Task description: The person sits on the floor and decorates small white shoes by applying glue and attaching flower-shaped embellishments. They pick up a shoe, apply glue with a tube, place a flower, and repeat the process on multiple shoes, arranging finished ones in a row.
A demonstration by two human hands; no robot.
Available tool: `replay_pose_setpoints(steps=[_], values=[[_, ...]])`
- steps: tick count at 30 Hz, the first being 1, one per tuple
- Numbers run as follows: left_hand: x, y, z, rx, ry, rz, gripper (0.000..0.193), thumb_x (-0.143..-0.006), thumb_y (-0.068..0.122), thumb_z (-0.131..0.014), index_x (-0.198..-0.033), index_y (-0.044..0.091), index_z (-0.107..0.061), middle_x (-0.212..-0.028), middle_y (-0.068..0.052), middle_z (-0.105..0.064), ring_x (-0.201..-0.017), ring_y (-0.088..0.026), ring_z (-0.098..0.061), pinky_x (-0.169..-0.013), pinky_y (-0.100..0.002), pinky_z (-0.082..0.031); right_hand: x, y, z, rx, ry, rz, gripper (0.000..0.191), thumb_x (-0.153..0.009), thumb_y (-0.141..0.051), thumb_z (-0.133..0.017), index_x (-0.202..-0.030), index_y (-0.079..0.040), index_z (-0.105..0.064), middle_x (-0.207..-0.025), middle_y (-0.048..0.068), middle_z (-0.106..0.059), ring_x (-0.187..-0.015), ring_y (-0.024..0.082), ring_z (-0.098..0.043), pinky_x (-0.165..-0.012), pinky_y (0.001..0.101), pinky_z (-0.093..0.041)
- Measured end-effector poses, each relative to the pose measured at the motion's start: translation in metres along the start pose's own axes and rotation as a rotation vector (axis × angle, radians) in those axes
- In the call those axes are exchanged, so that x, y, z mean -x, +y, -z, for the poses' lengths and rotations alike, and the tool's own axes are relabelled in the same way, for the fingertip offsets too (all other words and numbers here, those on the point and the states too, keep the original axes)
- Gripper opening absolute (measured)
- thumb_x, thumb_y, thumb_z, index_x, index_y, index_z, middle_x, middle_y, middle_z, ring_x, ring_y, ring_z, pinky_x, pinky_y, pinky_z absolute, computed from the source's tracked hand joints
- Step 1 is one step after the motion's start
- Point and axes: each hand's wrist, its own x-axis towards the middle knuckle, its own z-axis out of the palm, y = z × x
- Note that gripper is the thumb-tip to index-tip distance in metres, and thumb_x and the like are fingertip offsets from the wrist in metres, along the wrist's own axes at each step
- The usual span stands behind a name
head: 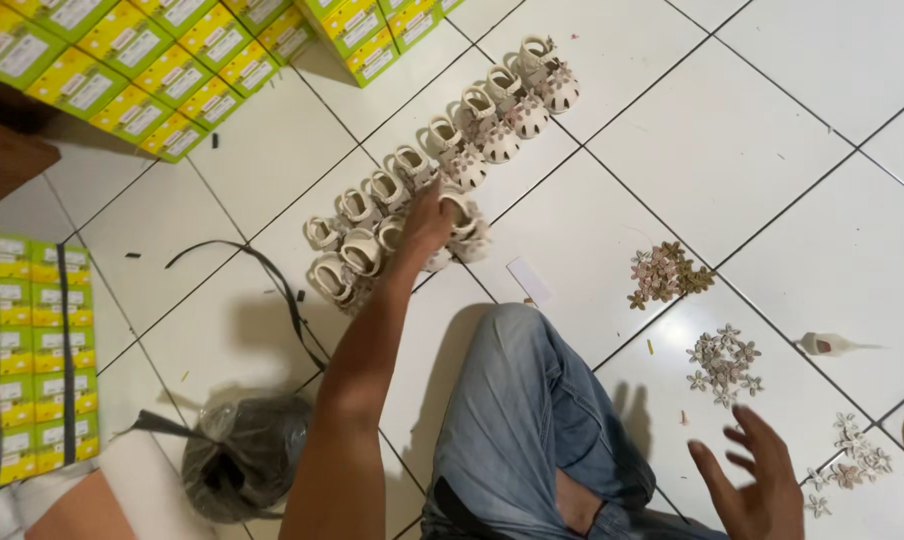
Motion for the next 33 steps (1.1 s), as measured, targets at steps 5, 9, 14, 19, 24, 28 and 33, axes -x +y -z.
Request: replay_pose_setpoints(steps=[5,9,14,19,24,28,33], values=[[-0.053,-0.004,0.028,-0.247,0.137,-0.168,0.053,-0.112,0.025,-0.042,-0.156,-0.004,-0.033,-0.157,-0.026,-0.043,-0.147,-0.04,-0.043,-0.127,-0.049,-0.034,-0.005,0.036,-0.03,-0.002,-0.01,-0.207,0.066,-0.084,-0.015,-0.08,-0.142,0.006,-0.056,-0.133,0.028,-0.063,-0.122,0.037,-0.067,-0.089,0.0478,-0.063],[-0.071,-0.005,0.05,-0.158,0.06,-0.048,0.067,-0.103,0.026,-0.048,-0.159,-0.001,-0.024,-0.16,-0.027,-0.033,-0.146,-0.042,-0.037,-0.121,-0.049,-0.031,-0.007,0.042,-0.055,-0.05,-0.046,-0.253,0.064,-0.083,-0.014,-0.08,-0.139,0.007,-0.057,-0.13,0.028,-0.065,-0.119,0.037,-0.068,-0.087,0.0486,-0.062],[-0.034,-0.022,0.077,-0.022,0.254,-0.22,0.07,-0.094,0.02,-0.059,-0.155,0.001,-0.03,-0.159,-0.024,-0.035,-0.139,-0.041,-0.041,-0.114,-0.054,-0.033,-0.005,0.039,-0.069,-0.049,-0.059,-0.176,0.063,-0.083,-0.016,-0.079,-0.139,0.006,-0.059,-0.131,0.027,-0.066,-0.118,0.035,-0.069,-0.089,0.048,-0.062],[0.014,-0.055,0.08,-0.588,0.201,-0.05,0.053,-0.09,0.022,-0.07,-0.134,-0.002,-0.053,-0.121,-0.024,-0.063,-0.117,-0.039,-0.056,-0.105,-0.052,-0.041,0.003,0.043,-0.058,0.059,-0.191,-0.219,0.058,-0.088,-0.022,-0.077,-0.137,0.004,-0.06,-0.126,0.025,-0.069,-0.119,0.034,-0.068,-0.094,0.0485,-0.059],[0.02,-0.07,0.07,-0.664,0.356,-0.252,0.016,-0.091,0.0,-0.062,-0.102,0.001,-0.074,-0.104,-0.02,-0.072,-0.106,-0.034,-0.064,-0.107,-0.046,-0.046,0.025,0.04,-0.045,0.014,-0.163,-0.23,0.053,-0.09,-0.023,-0.075,-0.135,0.002,-0.064,-0.124,0.023,-0.072,-0.118,0.031,-0.07,-0.096,0.0468,-0.06],[0.022,-0.062,0.059,-0.611,0.437,-0.37,0.015,-0.086,0.0,-0.067,-0.099,-0.003,-0.072,-0.101,-0.022,-0.07,-0.103,-0.036,-0.063,-0.101,-0.048,-0.046,0.048,0.048,-0.031,-0.004,-0.148,-0.302,0.051,-0.091,-0.023,-0.074,-0.135,0.001,-0.065,-0.124,0.022,-0.072,-0.118,0.031,-0.07,-0.094,0.047,-0.06],[0.035,-0.053,0.053,-0.441,0.449,-0.412,0.043,-0.082,-0.004,-0.066,-0.125,-0.004,-0.067,-0.12,-0.025,-0.065,-0.117,-0.039,-0.058,-0.106,-0.05,-0.041,0.062,0.056,-0.022,0.015,-0.144,-0.379,0.051,-0.089,-0.023,-0.075,-0.135,-0.002,-0.066,-0.126,0.019,-0.073,-0.119,0.03,-0.07,-0.092,0.0472,-0.062]])
